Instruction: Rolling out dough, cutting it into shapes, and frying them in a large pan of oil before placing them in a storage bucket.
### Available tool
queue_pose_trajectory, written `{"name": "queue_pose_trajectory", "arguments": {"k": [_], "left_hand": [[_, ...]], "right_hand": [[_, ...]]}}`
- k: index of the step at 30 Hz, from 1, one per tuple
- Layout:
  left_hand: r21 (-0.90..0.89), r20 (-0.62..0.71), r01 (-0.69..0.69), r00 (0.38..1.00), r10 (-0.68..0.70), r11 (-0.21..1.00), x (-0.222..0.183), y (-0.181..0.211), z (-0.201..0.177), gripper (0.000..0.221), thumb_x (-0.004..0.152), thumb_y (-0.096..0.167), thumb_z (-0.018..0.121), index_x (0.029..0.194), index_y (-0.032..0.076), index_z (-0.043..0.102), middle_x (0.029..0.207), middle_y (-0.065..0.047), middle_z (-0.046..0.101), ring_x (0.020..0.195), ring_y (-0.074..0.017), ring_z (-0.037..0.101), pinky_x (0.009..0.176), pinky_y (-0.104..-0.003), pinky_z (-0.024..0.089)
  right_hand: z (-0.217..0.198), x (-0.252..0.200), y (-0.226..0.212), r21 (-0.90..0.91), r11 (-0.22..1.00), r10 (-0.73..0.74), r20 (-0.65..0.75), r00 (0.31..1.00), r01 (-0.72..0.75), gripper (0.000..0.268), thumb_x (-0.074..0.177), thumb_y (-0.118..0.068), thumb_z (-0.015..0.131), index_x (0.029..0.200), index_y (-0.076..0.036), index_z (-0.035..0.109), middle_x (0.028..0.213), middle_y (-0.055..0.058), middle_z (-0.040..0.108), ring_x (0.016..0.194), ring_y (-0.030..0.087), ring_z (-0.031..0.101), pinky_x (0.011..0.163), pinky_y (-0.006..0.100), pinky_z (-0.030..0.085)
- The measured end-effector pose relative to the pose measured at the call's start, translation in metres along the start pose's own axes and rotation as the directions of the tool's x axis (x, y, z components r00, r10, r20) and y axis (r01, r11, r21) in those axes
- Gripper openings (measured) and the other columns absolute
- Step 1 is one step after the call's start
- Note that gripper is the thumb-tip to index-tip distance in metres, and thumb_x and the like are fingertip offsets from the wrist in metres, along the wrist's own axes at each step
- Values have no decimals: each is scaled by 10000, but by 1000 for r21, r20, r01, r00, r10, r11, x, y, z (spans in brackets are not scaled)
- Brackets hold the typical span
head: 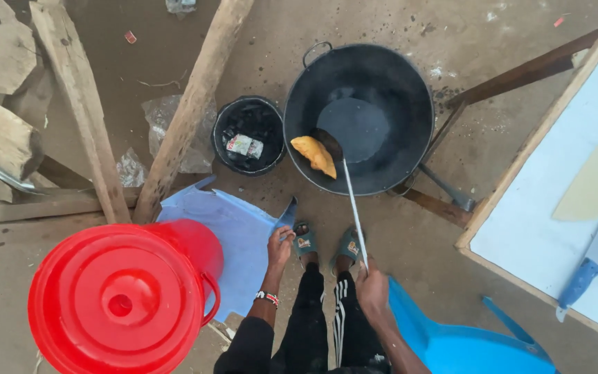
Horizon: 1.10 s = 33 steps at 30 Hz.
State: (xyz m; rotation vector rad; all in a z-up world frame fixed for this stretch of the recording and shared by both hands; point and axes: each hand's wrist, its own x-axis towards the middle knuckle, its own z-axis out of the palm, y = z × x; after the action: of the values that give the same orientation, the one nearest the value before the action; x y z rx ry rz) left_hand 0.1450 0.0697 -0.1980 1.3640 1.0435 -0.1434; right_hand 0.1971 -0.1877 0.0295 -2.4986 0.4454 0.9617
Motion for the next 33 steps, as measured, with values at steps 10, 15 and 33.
{"name": "queue_pose_trajectory", "arguments": {"k": [10,15,33], "left_hand": [[160,-33,13,999,-8,987,49,15,20,528,851,233,835,1333,74,690,1173,-108,808,1069,-195,771,924,-314,603],[100,-4,165,986,-166,981,117,32,45,878,800,301,794,1573,29,479,1579,-168,564,1466,-261,543,1196,-328,405],[-240,5,303,950,-311,922,-28,26,-24,426,835,363,803,1232,224,737,1169,-11,754,1113,-224,687,942,-496,422]], "right_hand": [[-13,-22,5,-16,996,-83,16,996,83,447,1078,-257,520,1511,-154,565,735,165,717,595,334,673,554,497,498],[-15,-32,23,87,994,-66,0,998,65,415,1057,-308,552,1420,-134,656,805,166,752,573,308,673,565,487,443],[5,9,49,332,934,-121,-49,991,131,359,1043,-426,559,1066,-164,804,731,-25,622,701,105,558,631,361,465]]}}
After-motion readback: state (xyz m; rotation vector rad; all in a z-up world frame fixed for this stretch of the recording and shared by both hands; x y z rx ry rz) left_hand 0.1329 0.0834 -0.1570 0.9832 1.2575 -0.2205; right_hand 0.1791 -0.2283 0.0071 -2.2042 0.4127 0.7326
